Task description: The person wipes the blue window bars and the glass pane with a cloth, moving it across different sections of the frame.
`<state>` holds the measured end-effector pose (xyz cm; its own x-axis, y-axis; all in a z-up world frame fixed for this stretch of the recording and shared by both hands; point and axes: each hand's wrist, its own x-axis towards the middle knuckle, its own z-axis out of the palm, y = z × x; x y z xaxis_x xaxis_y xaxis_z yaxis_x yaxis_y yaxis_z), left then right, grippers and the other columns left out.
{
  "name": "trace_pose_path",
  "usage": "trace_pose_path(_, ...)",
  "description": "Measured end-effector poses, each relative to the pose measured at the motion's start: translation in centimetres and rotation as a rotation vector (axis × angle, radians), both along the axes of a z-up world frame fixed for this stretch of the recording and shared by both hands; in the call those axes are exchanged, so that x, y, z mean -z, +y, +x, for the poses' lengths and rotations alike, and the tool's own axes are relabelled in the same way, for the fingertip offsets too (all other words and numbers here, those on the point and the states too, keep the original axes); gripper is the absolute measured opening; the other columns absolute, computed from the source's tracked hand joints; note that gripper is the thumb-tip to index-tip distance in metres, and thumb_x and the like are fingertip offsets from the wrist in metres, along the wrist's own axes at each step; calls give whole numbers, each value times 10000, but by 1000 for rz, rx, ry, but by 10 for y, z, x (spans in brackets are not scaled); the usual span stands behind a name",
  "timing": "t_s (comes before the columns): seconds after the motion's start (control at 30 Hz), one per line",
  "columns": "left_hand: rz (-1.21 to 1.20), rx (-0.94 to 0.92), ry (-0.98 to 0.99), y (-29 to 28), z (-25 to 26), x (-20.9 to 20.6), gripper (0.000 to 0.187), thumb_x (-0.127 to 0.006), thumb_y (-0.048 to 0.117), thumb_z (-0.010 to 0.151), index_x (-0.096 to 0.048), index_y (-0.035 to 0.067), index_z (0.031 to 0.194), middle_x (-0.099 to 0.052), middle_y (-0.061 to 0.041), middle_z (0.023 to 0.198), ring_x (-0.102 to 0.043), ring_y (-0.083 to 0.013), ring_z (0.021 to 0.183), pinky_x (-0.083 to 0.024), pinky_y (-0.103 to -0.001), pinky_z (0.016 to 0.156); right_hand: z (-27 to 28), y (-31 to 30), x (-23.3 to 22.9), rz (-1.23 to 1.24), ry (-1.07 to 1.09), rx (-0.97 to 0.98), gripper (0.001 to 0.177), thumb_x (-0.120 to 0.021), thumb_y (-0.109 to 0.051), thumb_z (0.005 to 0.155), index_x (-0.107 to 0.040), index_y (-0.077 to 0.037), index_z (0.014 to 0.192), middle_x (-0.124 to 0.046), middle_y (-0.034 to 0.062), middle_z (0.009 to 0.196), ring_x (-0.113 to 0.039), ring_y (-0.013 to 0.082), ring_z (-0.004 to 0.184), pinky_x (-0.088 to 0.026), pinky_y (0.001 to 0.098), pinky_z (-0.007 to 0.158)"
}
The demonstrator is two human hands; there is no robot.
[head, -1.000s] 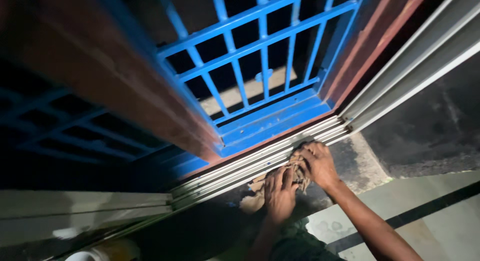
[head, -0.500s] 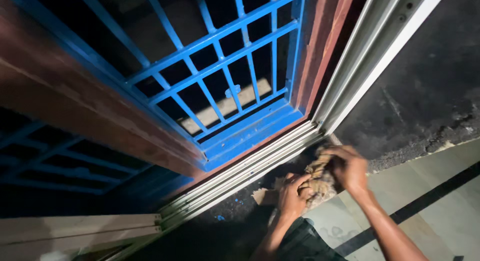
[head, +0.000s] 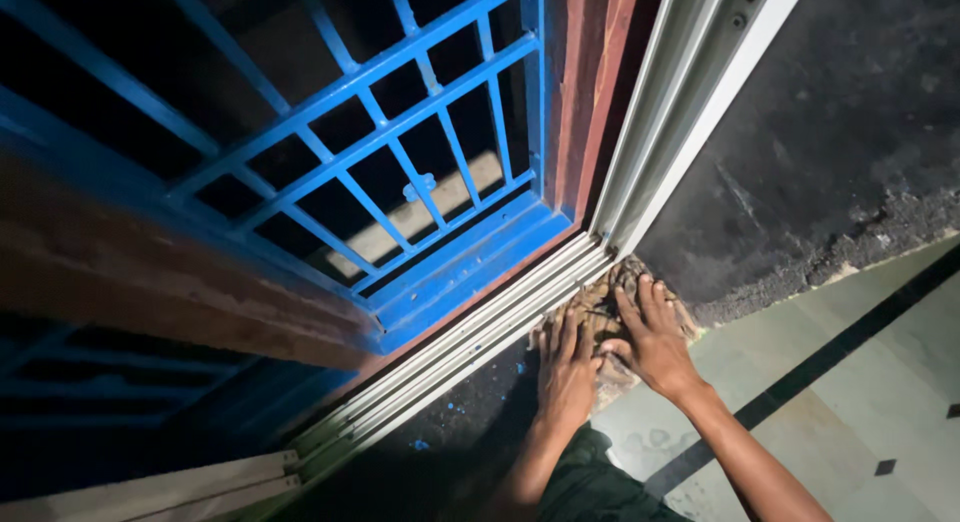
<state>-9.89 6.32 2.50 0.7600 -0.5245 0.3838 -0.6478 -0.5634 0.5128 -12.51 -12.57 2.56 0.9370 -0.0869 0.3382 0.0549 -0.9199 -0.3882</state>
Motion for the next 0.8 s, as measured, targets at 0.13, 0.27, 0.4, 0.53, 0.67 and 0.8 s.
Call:
trace_pose_path(0.13,135,23,82,-1,0,29,712,-733,246,893,-453,-18,1493,-374,-243,1589,-298,-426,1495,-175,-607,1201,22,-5,33,-179,103,15,931,-595,-648,801,-354,-158,1555,-225,262,1630,-200,493,1496,-195,589,1188)
trace_pose_path(0.27,190,32,92,-2,1,35,784,-725,284,901,-391,-49,1528,-335,-247,1608,-252,-412,1525,-143,-601,1217,23,-5,40,-213,109,32,946,-560,-701,787,-362,-167,1543,-236,256,1624,-209,488,1485,-179,615,1180)
trace_pose_path(0.4,181,51,94,3,0,33,798,-722,294,907,-372,-46,1538,-296,-264,1631,-242,-403,1527,-122,-603,1222,18,2,44,-214,69,19,917,-535,-684,835,-363,-153,1563,-249,273,1625,-212,502,1489,-177,629,1190)
trace_pose_path(0.53,213,31,105,25,-4,34,795,-707,306,909,-361,-30,1542,-272,-228,1651,-222,-370,1538,-77,-649,1210,13,26,47,-249,78,18,855,-528,-655,865,-376,-170,1552,-248,283,1621,-198,495,1502,-159,641,1190)
trace_pose_path(0.67,270,9,149,74,-11,38,735,-687,334,934,-380,38,1533,-257,-158,1662,-200,-315,1538,-23,-761,1127,5,72,51,-276,100,-11,824,-520,-632,864,-371,-171,1531,-234,291,1613,-176,505,1497,-145,642,1181)
trace_pose_path(0.8,286,-11,147,131,-21,35,728,-689,336,917,-393,75,1529,-267,-123,1661,-195,-295,1549,-32,-781,1112,-1,127,49,-272,149,-21,874,-503,-656,875,-326,-145,1561,-217,310,1598,-149,507,1499,-129,642,1185)
